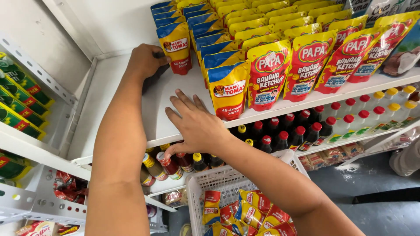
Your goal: Wiping sauce packets with a cloth and arranging them neatly on a grocery store shelf.
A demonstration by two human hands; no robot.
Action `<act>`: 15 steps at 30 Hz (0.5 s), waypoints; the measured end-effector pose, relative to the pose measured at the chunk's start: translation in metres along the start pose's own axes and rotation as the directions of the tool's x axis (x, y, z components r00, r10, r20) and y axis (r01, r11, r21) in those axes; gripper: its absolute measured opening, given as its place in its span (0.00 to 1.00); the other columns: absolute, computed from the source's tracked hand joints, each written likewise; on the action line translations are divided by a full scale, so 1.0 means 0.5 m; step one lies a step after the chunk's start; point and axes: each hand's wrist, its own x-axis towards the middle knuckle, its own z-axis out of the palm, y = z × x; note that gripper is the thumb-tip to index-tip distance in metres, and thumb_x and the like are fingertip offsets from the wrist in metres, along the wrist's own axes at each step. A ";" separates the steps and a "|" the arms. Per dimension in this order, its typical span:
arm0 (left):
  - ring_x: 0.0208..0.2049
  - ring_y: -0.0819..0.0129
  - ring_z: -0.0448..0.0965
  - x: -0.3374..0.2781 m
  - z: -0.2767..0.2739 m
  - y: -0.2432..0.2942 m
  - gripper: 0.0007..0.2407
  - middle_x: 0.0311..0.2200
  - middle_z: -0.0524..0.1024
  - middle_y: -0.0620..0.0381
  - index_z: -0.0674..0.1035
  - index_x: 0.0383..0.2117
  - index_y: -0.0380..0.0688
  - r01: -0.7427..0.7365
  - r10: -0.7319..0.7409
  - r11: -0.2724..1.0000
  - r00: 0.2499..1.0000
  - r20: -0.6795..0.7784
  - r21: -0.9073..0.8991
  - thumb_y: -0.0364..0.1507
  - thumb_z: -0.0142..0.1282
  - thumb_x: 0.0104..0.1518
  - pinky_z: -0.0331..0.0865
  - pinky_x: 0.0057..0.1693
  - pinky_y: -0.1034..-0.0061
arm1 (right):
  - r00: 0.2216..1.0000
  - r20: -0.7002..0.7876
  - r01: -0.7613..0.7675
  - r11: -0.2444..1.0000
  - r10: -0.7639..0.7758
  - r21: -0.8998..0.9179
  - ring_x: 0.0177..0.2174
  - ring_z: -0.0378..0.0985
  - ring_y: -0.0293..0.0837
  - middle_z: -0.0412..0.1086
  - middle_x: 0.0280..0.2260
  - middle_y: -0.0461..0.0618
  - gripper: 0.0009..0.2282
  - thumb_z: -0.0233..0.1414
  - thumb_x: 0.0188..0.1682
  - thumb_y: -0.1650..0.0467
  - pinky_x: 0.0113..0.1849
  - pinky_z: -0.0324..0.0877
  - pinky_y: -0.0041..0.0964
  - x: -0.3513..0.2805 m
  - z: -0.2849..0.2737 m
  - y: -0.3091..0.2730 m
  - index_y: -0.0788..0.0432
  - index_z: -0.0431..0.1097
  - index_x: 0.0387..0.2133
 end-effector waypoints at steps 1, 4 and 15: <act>0.35 0.54 0.84 0.004 0.005 -0.003 0.12 0.33 0.83 0.45 0.87 0.39 0.46 -0.016 0.016 1.000 1.000 -0.014 0.026 0.37 0.69 0.53 0.75 0.45 0.65 | 1.000 -0.004 0.001 1.000 -0.001 0.001 0.64 0.53 0.69 0.60 0.57 0.71 0.48 0.54 0.34 0.39 0.59 0.56 0.67 0.000 0.001 0.001 0.71 0.66 0.53; 0.34 0.53 0.84 -0.004 0.004 0.008 0.12 0.33 0.83 0.45 0.86 0.40 0.46 -0.011 0.012 0.999 1.000 -0.021 0.036 0.36 0.67 0.54 0.75 0.45 0.65 | 1.000 0.003 -0.002 1.000 0.002 0.006 0.64 0.53 0.69 0.60 0.57 0.71 0.48 0.54 0.33 0.39 0.59 0.56 0.67 0.001 0.000 0.000 0.70 0.67 0.53; 0.36 0.55 0.83 -0.020 -0.004 0.043 0.12 0.34 0.83 0.52 0.86 0.38 0.52 0.110 -0.104 0.987 0.993 -0.057 0.117 0.38 0.70 0.50 0.74 0.43 0.62 | 1.000 -0.017 0.009 1.000 -0.009 0.003 0.63 0.55 0.69 0.61 0.56 0.71 0.47 0.54 0.34 0.39 0.59 0.57 0.67 -0.001 0.002 0.000 0.71 0.67 0.52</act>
